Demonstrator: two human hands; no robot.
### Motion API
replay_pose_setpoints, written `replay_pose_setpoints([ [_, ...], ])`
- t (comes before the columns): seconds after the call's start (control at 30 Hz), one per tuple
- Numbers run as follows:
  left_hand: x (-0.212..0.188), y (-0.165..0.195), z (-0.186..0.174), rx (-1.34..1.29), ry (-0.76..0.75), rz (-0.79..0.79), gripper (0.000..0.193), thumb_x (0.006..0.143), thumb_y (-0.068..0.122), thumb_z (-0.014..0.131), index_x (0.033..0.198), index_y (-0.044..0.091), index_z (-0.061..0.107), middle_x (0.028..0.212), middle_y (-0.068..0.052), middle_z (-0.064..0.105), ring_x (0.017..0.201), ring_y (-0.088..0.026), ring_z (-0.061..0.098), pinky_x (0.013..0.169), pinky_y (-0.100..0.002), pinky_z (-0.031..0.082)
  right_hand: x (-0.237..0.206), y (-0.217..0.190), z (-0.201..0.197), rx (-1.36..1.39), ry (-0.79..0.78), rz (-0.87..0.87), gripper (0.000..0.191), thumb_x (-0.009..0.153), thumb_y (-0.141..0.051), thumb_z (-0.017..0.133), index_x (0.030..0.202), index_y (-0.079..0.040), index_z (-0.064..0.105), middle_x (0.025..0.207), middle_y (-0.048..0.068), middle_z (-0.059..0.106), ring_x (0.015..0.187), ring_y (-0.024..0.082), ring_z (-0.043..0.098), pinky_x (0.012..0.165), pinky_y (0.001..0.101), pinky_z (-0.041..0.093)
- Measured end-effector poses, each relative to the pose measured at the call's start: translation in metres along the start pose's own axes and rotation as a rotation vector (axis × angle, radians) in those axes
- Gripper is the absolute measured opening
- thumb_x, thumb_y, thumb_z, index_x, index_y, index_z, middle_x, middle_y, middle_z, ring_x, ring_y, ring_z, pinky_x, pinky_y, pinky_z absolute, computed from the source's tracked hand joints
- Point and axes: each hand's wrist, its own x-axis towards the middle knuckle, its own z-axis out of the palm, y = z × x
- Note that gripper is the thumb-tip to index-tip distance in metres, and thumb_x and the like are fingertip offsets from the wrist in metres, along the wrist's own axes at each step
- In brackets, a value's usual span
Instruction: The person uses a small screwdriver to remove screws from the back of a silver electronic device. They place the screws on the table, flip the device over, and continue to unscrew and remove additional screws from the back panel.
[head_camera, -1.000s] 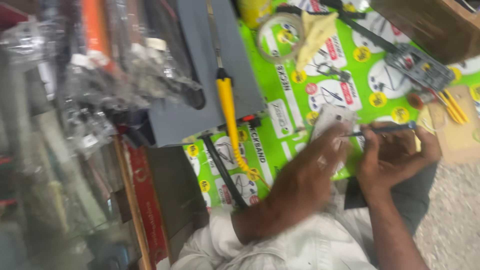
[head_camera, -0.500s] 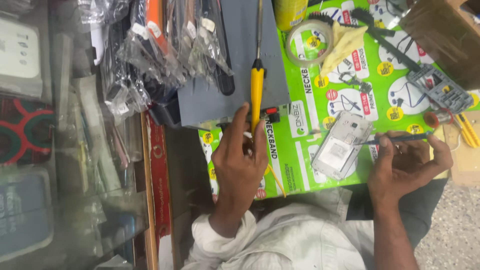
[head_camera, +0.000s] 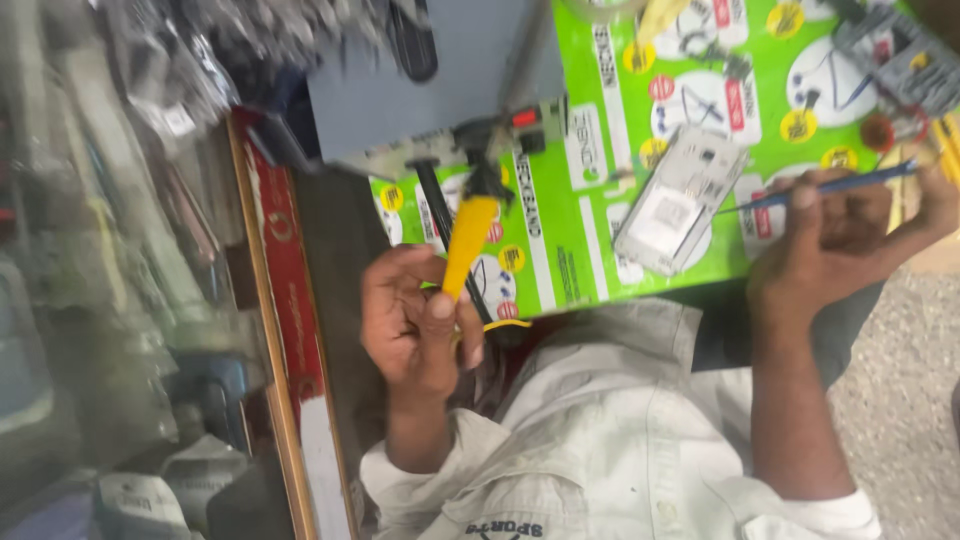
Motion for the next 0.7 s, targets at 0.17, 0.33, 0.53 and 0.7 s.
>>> replay_pose_setpoints([
  [0.17,-0.049,0.016,-0.018,0.270,-0.638,-0.363,0.044,0.111,0.011,0.046,0.152,-0.001,0.043,0.118,-0.014,0.058,0.071,-0.018,0.054,0.063,-0.032,0.047,0.003,-0.012,-0.027,0.359,0.025,0.168,0.064,0.113,0.003,0.073,0.154,-0.012,0.027,0.113,0.013,0.062,0.099,0.022,0.064,0.088,0.0329,0.056],
  [0.33,-0.093,-0.002,0.037,0.669,-0.966,-0.545,0.054,0.097,0.006,0.050,0.151,0.010,0.042,0.122,-0.018,0.058,0.088,-0.038,0.066,0.077,-0.046,0.050,-0.008,-0.074,-0.131,0.321,0.039,0.284,0.049,0.114,-0.001,0.071,0.147,-0.010,0.036,0.115,0.012,0.063,0.100,0.022,0.065,0.089,0.0335,0.057],
  [0.53,-0.139,-0.105,0.107,0.894,-0.627,-0.230,0.057,0.089,-0.005,0.047,0.146,0.000,0.046,0.136,-0.034,0.053,0.116,-0.052,0.056,0.094,-0.055,0.047,-0.061,-0.116,-0.247,0.195,0.180,0.275,0.032,0.115,-0.006,0.069,0.138,-0.007,0.047,0.117,0.011,0.063,0.102,0.022,0.066,0.091,0.0344,0.058],
  [0.7,-0.135,-0.162,0.128,1.067,-0.242,0.144,0.025,0.096,0.000,0.054,0.119,0.003,0.063,0.107,-0.027,0.069,0.101,-0.049,0.067,0.087,-0.055,0.055,-0.091,-0.122,-0.289,0.119,0.269,0.184,0.020,0.115,-0.010,0.067,0.131,-0.005,0.056,0.119,0.010,0.063,0.103,0.021,0.067,0.092,0.0351,0.059],
])
